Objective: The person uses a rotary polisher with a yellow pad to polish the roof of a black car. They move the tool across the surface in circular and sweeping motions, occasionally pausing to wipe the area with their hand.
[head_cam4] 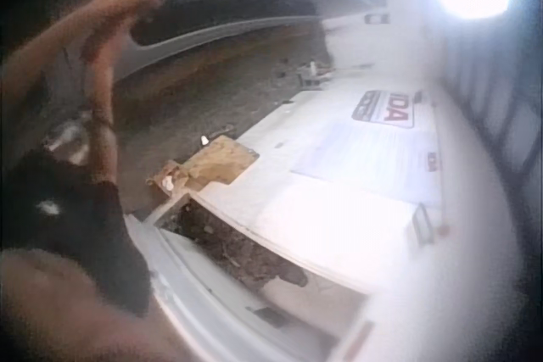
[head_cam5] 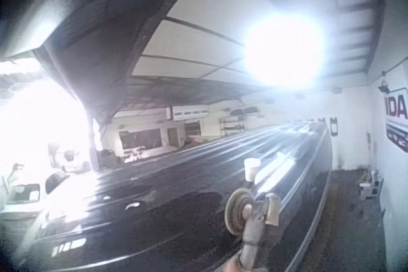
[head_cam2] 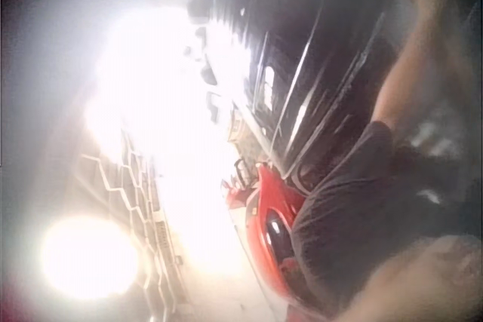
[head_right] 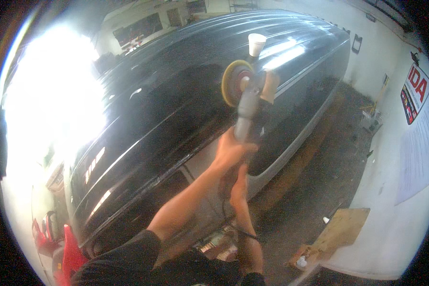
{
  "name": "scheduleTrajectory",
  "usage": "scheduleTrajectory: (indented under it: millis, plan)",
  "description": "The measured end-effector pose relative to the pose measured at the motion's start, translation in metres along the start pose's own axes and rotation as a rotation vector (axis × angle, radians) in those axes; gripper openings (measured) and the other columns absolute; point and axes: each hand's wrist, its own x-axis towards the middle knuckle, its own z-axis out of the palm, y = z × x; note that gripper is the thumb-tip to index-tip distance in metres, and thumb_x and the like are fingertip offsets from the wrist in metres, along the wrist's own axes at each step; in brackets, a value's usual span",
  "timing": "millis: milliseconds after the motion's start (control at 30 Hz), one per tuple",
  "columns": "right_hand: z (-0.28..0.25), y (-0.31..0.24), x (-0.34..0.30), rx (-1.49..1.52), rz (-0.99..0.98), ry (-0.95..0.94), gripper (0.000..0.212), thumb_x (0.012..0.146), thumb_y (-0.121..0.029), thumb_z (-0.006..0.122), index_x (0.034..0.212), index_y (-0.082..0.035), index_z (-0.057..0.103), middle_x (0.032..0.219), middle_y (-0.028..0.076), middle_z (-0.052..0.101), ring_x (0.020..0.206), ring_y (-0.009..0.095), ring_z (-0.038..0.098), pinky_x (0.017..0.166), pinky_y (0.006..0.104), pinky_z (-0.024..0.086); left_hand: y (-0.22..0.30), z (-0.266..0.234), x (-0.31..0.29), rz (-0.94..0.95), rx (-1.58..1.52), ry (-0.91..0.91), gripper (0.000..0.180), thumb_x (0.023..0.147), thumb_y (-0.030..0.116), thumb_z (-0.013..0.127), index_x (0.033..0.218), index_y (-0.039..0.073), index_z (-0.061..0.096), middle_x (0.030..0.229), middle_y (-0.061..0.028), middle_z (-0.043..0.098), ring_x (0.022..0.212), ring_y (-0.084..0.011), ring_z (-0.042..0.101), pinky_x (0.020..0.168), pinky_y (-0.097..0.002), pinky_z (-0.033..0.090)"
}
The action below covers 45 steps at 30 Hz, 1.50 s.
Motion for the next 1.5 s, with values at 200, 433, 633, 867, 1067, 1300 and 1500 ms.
scheduleTrajectory:
  millis: [200, 433, 633, 867, 1067, 1300, 1500]
  plan:
    - [0.011, 0.081, -0.083, -0.312, -0.127, 0.045, 0.07, 0.114, -0.054, 0.039, 0.143, 0.008, 0.053, 0.142, 0.024, 0.058, 0.132, 0.035, 0.052, 0.113, 0.052, 0.04, -0.054, -0.055, -0.08, -0.057, -0.132, 0.047, 0.093, 0.063, 0.024, 0.095, 0.139, -0.011, 0.055, 0.128, -0.0194, 0.071, 0.118, -0.0275, 0.067, 0.107, -0.0397, 0.05]
    - [-0.048, 0.24, -0.159, -0.533, 0.029, -0.363, 0.063, 0.107, -0.052, 0.057, 0.122, 0.009, 0.063, 0.114, 0.02, 0.067, 0.105, 0.031, 0.064, 0.09, 0.0486, 0.05, -0.079, -0.128, -0.196, -0.18, -0.279, 0.047, 0.088, 0.065, 0.008, 0.096, 0.142, -0.001, 0.055, 0.13, -0.0117, 0.069, 0.12, -0.023, 0.066, 0.111, -0.0409, 0.048]
    - [0.027, 0.169, -0.197, -0.205, 0.15, -0.387, 0.047, 0.101, -0.037, 0.067, 0.118, 0.007, 0.066, 0.104, 0.013, 0.072, 0.092, 0.023, 0.068, 0.075, 0.0403, 0.053, -0.082, -0.14, -0.225, -0.25, -0.287, 0.098, 0.083, 0.066, 0.008, 0.094, 0.139, -0.001, 0.057, 0.127, -0.0111, 0.071, 0.116, -0.0219, 0.067, 0.108, -0.0403, 0.049]
    - [-0.033, 0.214, -0.115, -0.423, 0.003, -0.183, 0.042, 0.106, -0.034, 0.057, 0.119, 0.007, 0.06, 0.115, 0.018, 0.061, 0.109, 0.032, 0.058, 0.095, 0.05, 0.047, -0.045, -0.099, -0.137, -0.089, -0.175, 0.01, 0.081, 0.066, 0.01, 0.093, 0.138, -0.002, 0.058, 0.125, -0.0112, 0.071, 0.114, -0.022, 0.067, 0.105, -0.0396, 0.051]
    - [0.007, 0.116, -0.06, -0.159, -0.078, -0.002, 0.079, 0.106, -0.066, 0.044, 0.15, 0.0, 0.045, 0.14, 0.015, 0.056, 0.127, 0.028, 0.055, 0.107, 0.0474, 0.044, -0.05, -0.055, -0.068, 0.018, 0.017, 0.04, 0.076, 0.064, 0.024, 0.091, 0.129, -0.005, 0.064, 0.112, -0.0204, 0.075, 0.104, -0.03, 0.072, 0.093, -0.0407, 0.055]
    - [-0.014, 0.113, -0.041, 0.191, 0.007, -0.082, 0.087, 0.107, -0.073, 0.037, 0.159, -0.003, 0.039, 0.147, 0.012, 0.054, 0.133, 0.029, 0.053, 0.113, 0.0483, 0.041, -0.045, -0.043, -0.061, 0.014, 0.034, 0.071, 0.079, 0.063, 0.027, 0.091, 0.13, -0.006, 0.063, 0.112, -0.0231, 0.074, 0.107, -0.0313, 0.072, 0.095, -0.0418, 0.054]
    - [-0.023, 0.204, -0.117, -0.236, -0.135, -0.198, 0.093, 0.098, -0.082, 0.048, 0.133, 0.004, 0.048, 0.122, 0.019, 0.063, 0.105, 0.026, 0.066, 0.086, 0.0428, 0.053, -0.033, -0.097, -0.14, -0.116, -0.191, 0.015, 0.095, 0.062, 0.012, 0.096, 0.146, -0.003, 0.054, 0.132, -0.014, 0.07, 0.121, -0.0263, 0.065, 0.112, -0.041, 0.047]
